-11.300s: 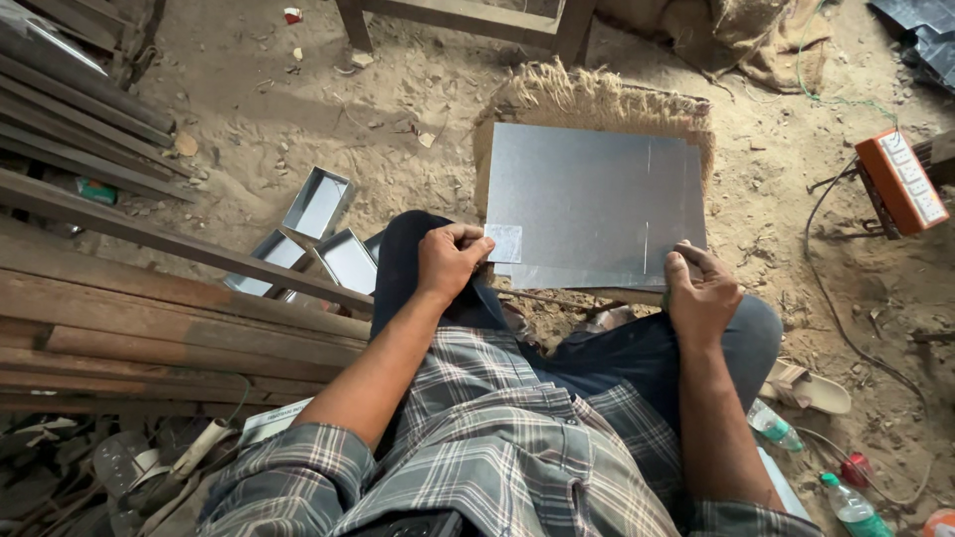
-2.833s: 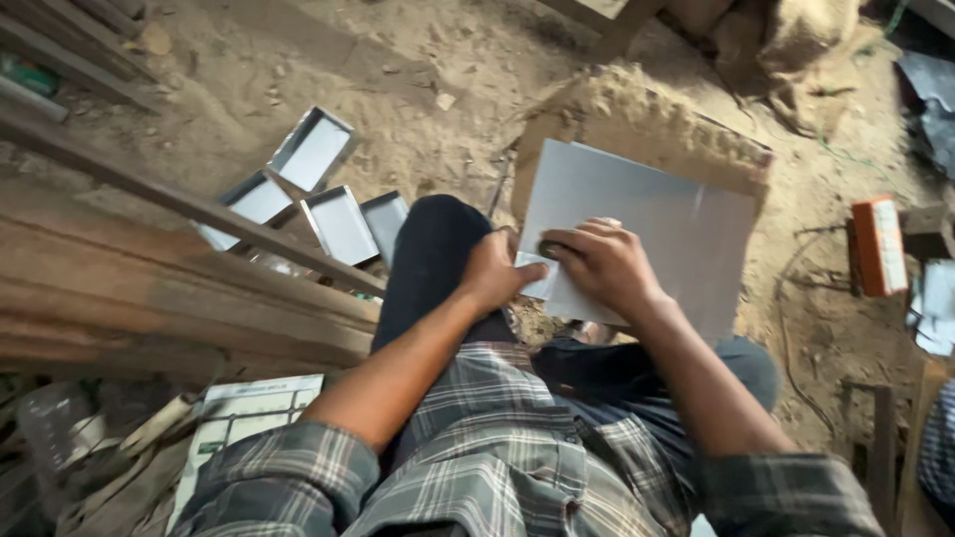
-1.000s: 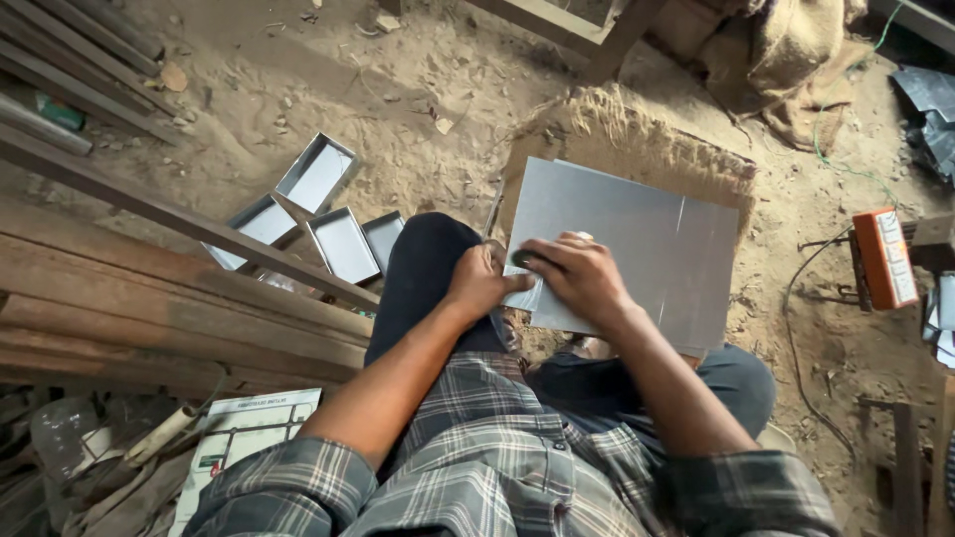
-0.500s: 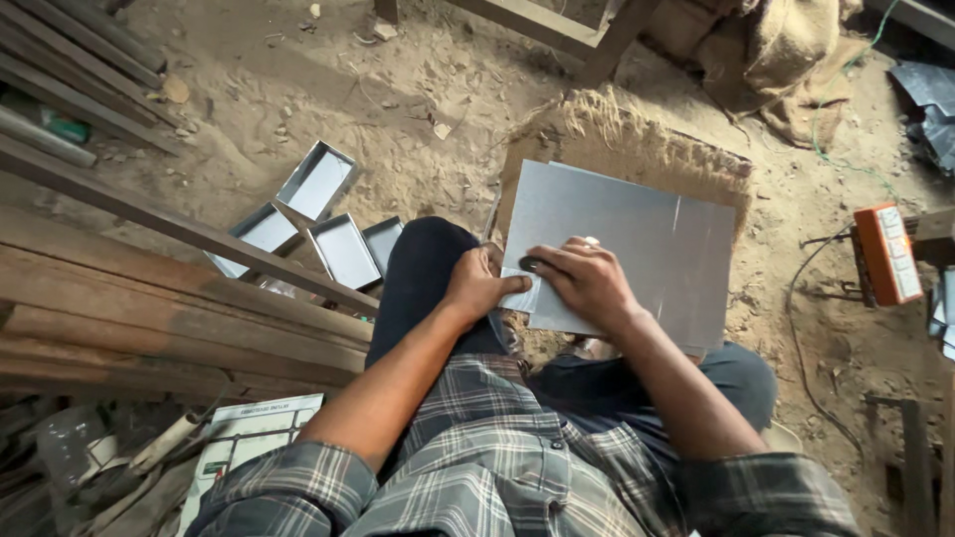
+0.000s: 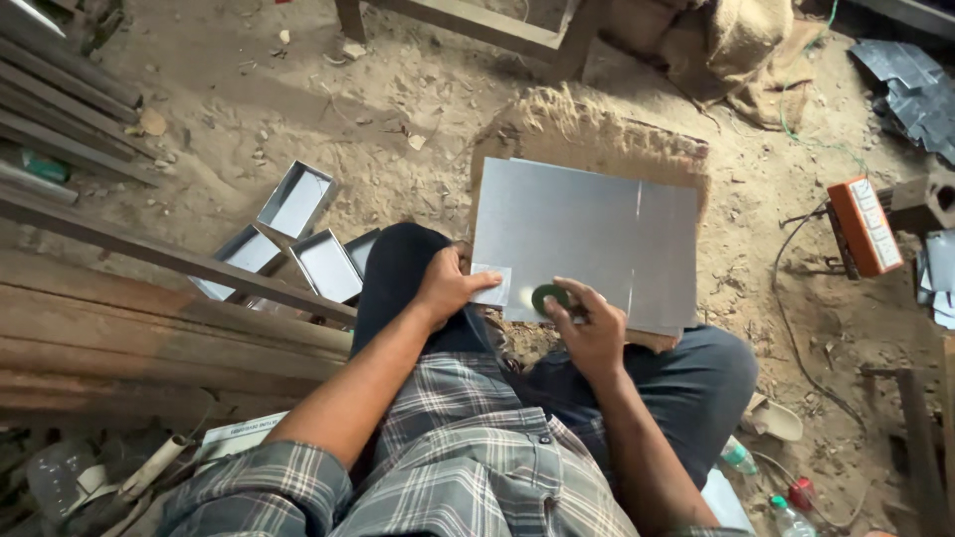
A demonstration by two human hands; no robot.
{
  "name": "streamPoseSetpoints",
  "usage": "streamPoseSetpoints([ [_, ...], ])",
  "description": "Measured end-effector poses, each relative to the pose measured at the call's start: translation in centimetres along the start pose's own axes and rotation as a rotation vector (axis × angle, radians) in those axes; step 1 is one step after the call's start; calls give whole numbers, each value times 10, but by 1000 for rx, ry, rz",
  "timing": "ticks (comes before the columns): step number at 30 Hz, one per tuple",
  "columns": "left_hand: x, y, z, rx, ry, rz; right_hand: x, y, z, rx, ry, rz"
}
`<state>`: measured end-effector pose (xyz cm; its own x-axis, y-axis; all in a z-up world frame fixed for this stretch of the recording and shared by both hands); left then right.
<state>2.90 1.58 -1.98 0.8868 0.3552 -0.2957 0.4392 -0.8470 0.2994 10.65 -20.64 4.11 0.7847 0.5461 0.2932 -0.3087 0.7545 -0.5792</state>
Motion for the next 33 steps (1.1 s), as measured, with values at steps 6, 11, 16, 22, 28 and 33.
streamPoseSetpoints([
  [6,-12,9,-24,569,128,-196,6,-1,3,135,46,16],
  [11,-13,9,-19,353,132,-144,5,-1,5,121,91,7],
  [16,-2,-4,-1,43,4,-118,0,-5,-5,206,121,115],
  [22,-2,-9,-1,-260,12,-94,-23,7,-7,652,370,631],
  [28,-18,9,-19,-369,-75,-27,-29,29,0,788,667,553],
  [33,-40,27,-20,-311,-215,17,-22,23,-8,1192,620,24],
])
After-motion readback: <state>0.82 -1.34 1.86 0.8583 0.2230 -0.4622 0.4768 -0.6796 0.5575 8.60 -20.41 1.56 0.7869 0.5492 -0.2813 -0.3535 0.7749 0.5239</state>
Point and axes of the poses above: each hand's wrist, its own x-axis towards the middle knuckle, its own y-axis out of the palm, z = x × y, the point moved 3 cm from there along x, towards the middle knuckle, and after that the axes turned 2 degrees about -x, right-handed, at the moved point
